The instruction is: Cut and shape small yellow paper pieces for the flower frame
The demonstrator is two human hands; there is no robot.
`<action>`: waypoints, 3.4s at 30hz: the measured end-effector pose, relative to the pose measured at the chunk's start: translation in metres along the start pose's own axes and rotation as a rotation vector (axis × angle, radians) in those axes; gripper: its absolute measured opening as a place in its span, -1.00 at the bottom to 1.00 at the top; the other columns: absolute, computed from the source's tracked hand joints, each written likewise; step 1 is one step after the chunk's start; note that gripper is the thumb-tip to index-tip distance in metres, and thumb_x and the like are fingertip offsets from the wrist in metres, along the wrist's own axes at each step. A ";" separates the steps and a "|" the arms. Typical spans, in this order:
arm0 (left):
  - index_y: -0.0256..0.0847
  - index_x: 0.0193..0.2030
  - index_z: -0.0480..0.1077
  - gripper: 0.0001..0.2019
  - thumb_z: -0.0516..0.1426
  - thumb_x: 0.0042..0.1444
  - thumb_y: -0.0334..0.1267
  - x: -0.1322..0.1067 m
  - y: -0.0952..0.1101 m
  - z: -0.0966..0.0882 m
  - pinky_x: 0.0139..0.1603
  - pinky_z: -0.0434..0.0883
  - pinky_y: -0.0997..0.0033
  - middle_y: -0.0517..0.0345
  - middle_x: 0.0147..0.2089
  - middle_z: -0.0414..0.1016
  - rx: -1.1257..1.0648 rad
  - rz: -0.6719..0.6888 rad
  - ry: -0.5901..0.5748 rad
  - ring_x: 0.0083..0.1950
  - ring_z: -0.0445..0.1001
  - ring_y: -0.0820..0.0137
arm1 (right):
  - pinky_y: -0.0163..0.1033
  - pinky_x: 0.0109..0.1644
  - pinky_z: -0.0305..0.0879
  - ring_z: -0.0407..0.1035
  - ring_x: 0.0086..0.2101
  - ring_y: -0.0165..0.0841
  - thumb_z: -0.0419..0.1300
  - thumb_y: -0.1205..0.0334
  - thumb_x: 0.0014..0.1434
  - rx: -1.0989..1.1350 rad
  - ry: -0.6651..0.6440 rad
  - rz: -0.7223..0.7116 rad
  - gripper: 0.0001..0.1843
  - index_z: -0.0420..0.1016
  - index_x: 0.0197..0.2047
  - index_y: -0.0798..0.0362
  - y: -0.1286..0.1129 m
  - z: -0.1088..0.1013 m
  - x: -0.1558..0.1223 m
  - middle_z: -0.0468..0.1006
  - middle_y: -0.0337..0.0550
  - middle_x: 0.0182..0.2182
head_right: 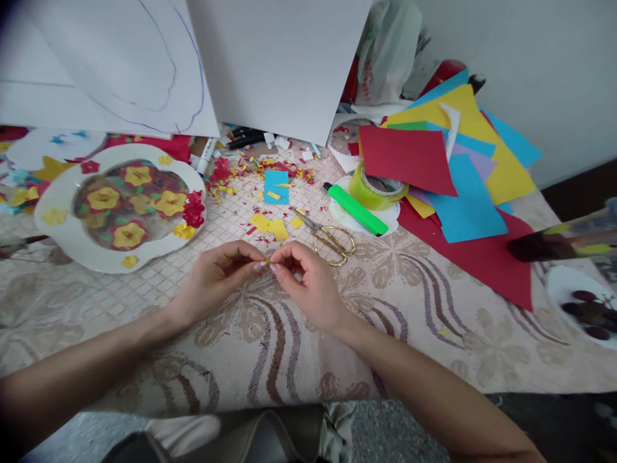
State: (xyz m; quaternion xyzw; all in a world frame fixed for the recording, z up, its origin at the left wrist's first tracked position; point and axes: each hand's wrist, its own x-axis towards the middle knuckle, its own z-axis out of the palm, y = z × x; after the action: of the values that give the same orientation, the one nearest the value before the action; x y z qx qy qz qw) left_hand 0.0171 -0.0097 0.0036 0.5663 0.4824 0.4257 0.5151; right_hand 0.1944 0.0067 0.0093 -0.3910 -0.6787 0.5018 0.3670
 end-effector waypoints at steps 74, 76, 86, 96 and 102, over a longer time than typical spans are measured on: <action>-0.27 -0.30 0.37 -0.86 0.14 0.13 -0.22 -0.002 -0.007 0.001 -0.27 0.40 0.42 0.05 -0.31 0.46 -0.007 -0.011 -0.049 -0.28 0.43 0.40 | -0.36 -0.46 0.28 0.27 -0.53 -0.48 0.14 0.21 0.19 0.101 -0.072 0.203 -0.84 0.30 -0.39 0.08 -0.001 -0.003 0.004 0.36 -0.28 -0.52; -0.27 -0.30 0.36 -0.87 0.13 0.13 -0.24 -0.002 -0.006 0.001 -0.27 0.40 0.43 0.07 -0.31 0.44 -0.015 -0.008 -0.047 -0.28 0.42 0.42 | -0.36 -0.46 0.26 0.27 -0.53 -0.48 0.13 0.23 0.19 0.098 -0.063 0.196 -0.85 0.30 -0.39 0.08 -0.001 -0.003 0.004 0.36 -0.28 -0.53; -0.28 -0.30 0.36 -0.87 0.14 0.13 -0.24 -0.003 -0.007 0.003 -0.25 0.40 0.44 0.07 -0.30 0.45 -0.025 -0.023 -0.024 -0.28 0.43 0.43 | -0.35 -0.46 0.24 0.26 -0.52 -0.46 0.13 0.26 0.19 0.055 -0.053 0.180 -0.87 0.30 -0.39 0.07 0.000 -0.002 0.004 0.34 -0.28 -0.53; -0.29 -0.30 0.35 -0.86 0.14 0.12 -0.24 -0.004 -0.008 0.003 -0.26 0.39 0.42 0.09 -0.31 0.46 -0.007 -0.066 -0.015 -0.29 0.43 0.44 | -0.41 -0.46 0.23 0.25 -0.53 -0.50 0.11 0.33 0.19 0.067 -0.066 0.183 -0.90 0.31 -0.38 0.11 -0.001 -0.002 0.004 0.32 -0.30 -0.54; -0.29 -0.30 0.35 -0.87 0.14 0.12 -0.24 -0.004 -0.009 0.003 -0.27 0.39 0.43 0.09 -0.31 0.46 -0.032 -0.072 -0.025 -0.30 0.43 0.45 | -0.42 -0.47 0.21 0.24 -0.53 -0.51 0.11 0.35 0.19 0.072 -0.071 0.183 -0.89 0.31 -0.39 0.12 -0.001 -0.002 0.003 0.32 -0.31 -0.54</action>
State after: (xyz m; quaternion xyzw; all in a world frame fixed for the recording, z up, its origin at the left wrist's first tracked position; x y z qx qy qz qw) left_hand 0.0186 -0.0141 -0.0055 0.5455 0.4891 0.4077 0.5450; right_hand 0.1941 0.0101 0.0114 -0.4198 -0.6344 0.5708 0.3091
